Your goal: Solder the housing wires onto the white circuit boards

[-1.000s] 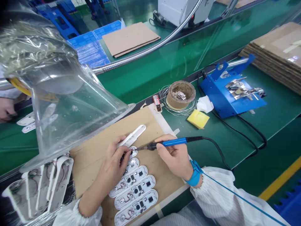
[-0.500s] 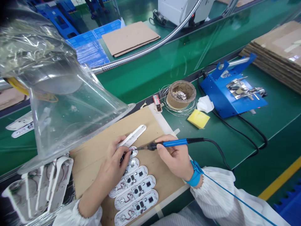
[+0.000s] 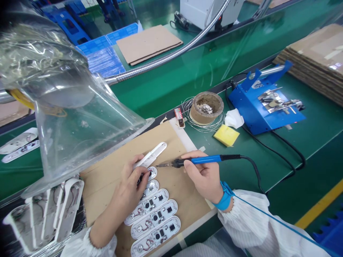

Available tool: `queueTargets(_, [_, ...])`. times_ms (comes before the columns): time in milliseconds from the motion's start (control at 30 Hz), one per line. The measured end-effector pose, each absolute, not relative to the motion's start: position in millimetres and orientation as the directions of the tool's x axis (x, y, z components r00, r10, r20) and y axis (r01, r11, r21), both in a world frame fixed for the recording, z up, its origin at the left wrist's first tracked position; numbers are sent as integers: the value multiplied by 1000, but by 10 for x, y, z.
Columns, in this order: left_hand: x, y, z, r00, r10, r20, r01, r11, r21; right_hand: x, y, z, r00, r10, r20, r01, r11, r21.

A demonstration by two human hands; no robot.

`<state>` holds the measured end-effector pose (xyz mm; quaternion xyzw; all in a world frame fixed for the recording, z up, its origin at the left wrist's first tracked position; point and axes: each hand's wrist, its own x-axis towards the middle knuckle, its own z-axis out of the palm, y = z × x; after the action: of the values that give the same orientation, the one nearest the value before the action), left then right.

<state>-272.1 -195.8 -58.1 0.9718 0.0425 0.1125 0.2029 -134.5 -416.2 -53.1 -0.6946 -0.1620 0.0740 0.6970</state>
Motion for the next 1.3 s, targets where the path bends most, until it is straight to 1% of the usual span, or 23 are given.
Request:
queueTargets(200, [-2714, -1968, -575, 972, 134, 194, 44, -912, 407, -1314, -4174, -635, 953, 295, 64, 23, 139, -990])
queueTargets(400, [-2712, -1965, -576, 968, 129, 214, 32, -912, 408, -1300, -4161, -678, 956, 290, 38, -17, 185, -983])
queueTargets(567, [-2710, -1958, -579, 968, 119, 219, 24, -919, 394, -1306, -4155, -669, 955, 297, 23, -33, 180, -983])
queueTargets(1300, [-2712, -1960, -578, 969, 130, 211, 33, -911, 411, -1312, -4156, -656, 957, 289, 13, -37, 166, -985])
